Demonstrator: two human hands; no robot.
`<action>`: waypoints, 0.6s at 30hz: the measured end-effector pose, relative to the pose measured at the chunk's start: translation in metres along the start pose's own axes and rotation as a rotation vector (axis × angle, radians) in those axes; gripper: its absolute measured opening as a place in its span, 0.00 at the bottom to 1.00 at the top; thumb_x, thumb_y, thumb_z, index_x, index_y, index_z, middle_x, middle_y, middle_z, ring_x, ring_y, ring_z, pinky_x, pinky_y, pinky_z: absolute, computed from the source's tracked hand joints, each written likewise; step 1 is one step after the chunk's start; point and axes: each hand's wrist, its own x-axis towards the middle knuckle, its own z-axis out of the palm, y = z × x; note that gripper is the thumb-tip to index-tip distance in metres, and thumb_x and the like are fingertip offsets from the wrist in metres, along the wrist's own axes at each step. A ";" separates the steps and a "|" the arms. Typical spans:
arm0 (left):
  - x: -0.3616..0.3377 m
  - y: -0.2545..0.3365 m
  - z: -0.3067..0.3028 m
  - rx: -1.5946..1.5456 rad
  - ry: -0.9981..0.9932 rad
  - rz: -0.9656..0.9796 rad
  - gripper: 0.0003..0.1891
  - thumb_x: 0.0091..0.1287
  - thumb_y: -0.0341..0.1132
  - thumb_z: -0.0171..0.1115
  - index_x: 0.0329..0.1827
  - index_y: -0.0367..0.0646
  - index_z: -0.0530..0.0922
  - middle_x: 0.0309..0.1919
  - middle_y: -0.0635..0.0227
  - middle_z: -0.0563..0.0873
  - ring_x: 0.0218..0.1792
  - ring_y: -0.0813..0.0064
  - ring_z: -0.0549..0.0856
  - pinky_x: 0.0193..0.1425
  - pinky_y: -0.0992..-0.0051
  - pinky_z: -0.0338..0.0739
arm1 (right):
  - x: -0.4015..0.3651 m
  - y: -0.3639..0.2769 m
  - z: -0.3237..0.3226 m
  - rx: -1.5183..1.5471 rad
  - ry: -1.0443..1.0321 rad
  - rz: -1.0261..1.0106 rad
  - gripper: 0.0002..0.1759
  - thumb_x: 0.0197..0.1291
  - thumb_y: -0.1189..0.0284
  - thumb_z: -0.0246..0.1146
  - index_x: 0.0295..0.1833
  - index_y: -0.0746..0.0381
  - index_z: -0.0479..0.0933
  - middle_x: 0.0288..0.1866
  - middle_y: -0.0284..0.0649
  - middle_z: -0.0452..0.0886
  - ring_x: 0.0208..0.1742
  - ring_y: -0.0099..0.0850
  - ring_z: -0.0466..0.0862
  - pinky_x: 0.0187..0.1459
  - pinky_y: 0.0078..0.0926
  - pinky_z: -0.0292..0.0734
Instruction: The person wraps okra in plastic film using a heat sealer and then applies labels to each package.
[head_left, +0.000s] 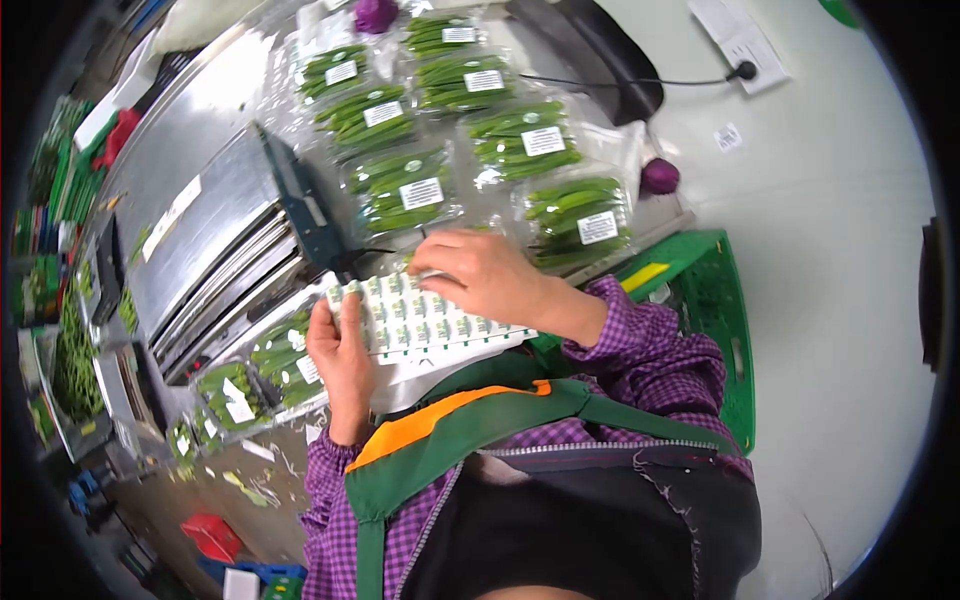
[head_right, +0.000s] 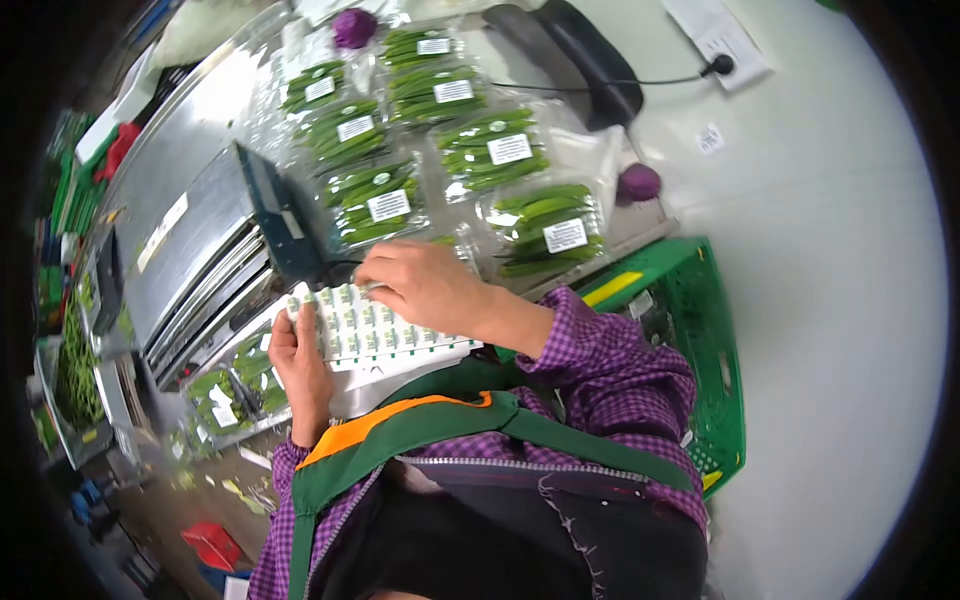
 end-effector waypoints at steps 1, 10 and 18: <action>0.000 -0.001 0.003 -0.013 0.001 -0.002 0.05 0.69 0.31 0.56 0.40 0.38 0.77 0.30 0.77 0.80 0.30 0.91 0.73 0.32 0.87 0.66 | -0.003 -0.004 0.001 0.061 0.036 0.082 0.10 0.52 0.73 0.65 0.40 0.63 0.78 0.37 0.39 0.79 0.37 0.40 0.80 0.38 0.34 0.75; -0.001 0.000 0.021 0.044 -0.129 -0.009 0.07 0.69 0.34 0.57 0.37 0.38 0.76 0.29 0.77 0.80 0.28 0.92 0.71 0.31 0.88 0.65 | -0.041 0.001 0.008 -0.093 0.221 0.071 0.06 0.52 0.74 0.64 0.37 0.61 0.78 0.33 0.38 0.77 0.35 0.37 0.79 0.36 0.31 0.74; -0.001 -0.004 0.024 -0.011 -0.154 -0.047 0.08 0.69 0.35 0.58 0.38 0.38 0.77 0.29 0.77 0.80 0.28 0.92 0.71 0.30 0.88 0.65 | -0.091 0.057 -0.069 0.354 0.621 0.669 0.06 0.58 0.75 0.62 0.38 0.67 0.77 0.33 0.32 0.80 0.34 0.18 0.77 0.36 0.18 0.72</action>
